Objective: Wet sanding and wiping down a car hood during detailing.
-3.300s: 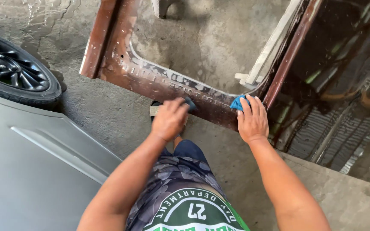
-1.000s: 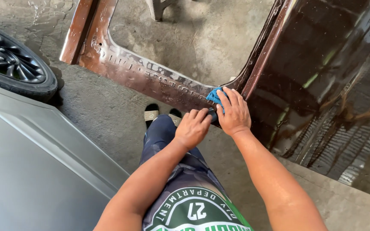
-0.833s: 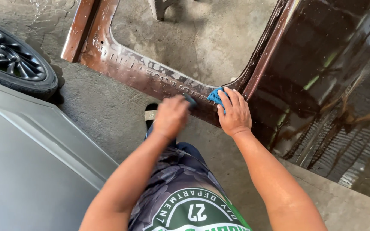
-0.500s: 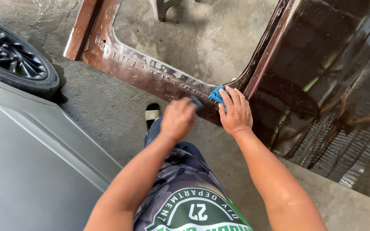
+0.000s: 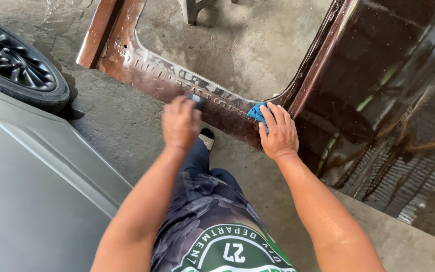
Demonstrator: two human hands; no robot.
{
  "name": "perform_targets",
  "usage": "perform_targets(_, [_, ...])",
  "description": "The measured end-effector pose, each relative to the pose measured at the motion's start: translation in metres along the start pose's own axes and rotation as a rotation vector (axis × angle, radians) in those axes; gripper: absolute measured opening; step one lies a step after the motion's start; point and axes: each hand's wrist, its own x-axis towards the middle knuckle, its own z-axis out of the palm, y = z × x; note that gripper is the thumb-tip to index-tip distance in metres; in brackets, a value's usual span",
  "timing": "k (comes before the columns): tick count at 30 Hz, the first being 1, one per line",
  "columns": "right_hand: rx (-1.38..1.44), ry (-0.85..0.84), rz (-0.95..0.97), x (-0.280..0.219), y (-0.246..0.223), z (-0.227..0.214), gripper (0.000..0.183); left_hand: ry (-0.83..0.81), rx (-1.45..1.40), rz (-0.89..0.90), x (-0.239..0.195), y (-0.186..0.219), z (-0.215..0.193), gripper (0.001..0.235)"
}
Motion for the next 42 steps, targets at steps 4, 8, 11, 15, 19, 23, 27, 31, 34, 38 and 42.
perform_targets(4, [-0.02,-0.001,-0.009,-0.002,-0.002,-0.001,0.049,-0.203,-0.086,0.221,-0.037,0.068,0.022,0.033])
perform_targets(8, [-0.001,0.013,-0.019,-0.003,0.0,-0.002,0.05,-0.255,-0.155,0.399,-0.04,0.068,0.029,0.03])
perform_targets(11, [0.005,0.018,-0.014,0.002,-0.001,-0.002,0.05,-0.168,-0.107,0.237,-0.01,0.019,0.005,0.031])
perform_targets(15, [-0.019,0.003,-0.001,0.001,-0.001,0.0,0.05,-0.004,0.072,-0.08,0.005,-0.021,-0.009,0.032])
perform_targets(19, [-0.019,0.008,-0.014,0.001,-0.002,-0.001,0.051,-0.025,-0.014,0.007,-0.011,0.02,0.01,0.036])
perform_targets(23, [-0.03,0.006,-0.012,0.001,-0.003,-0.001,0.05,-0.164,-0.166,0.219,-0.035,0.064,0.025,0.035])
perform_targets(27, [-0.041,0.007,-0.01,0.0,-0.002,0.0,0.051,-0.155,-0.125,0.216,-0.025,0.036,0.022,0.031])
perform_targets(31, [-0.031,-0.007,0.007,0.001,-0.004,-0.003,0.05,-0.066,-0.029,0.022,0.005,-0.004,-0.001,0.032])
perform_targets(34, [-0.027,0.009,-0.003,-0.001,-0.003,-0.001,0.049,-0.051,0.016,-0.072,0.002,0.004,0.003,0.032])
perform_targets(38, [-0.039,0.026,-0.012,0.0,0.0,-0.003,0.049,-0.096,-0.115,0.139,-0.02,0.048,0.02,0.033])
perform_targets(42, [-0.043,0.006,-0.01,0.002,-0.004,-0.003,0.05,-0.225,-0.181,0.312,-0.034,0.054,0.024,0.028])
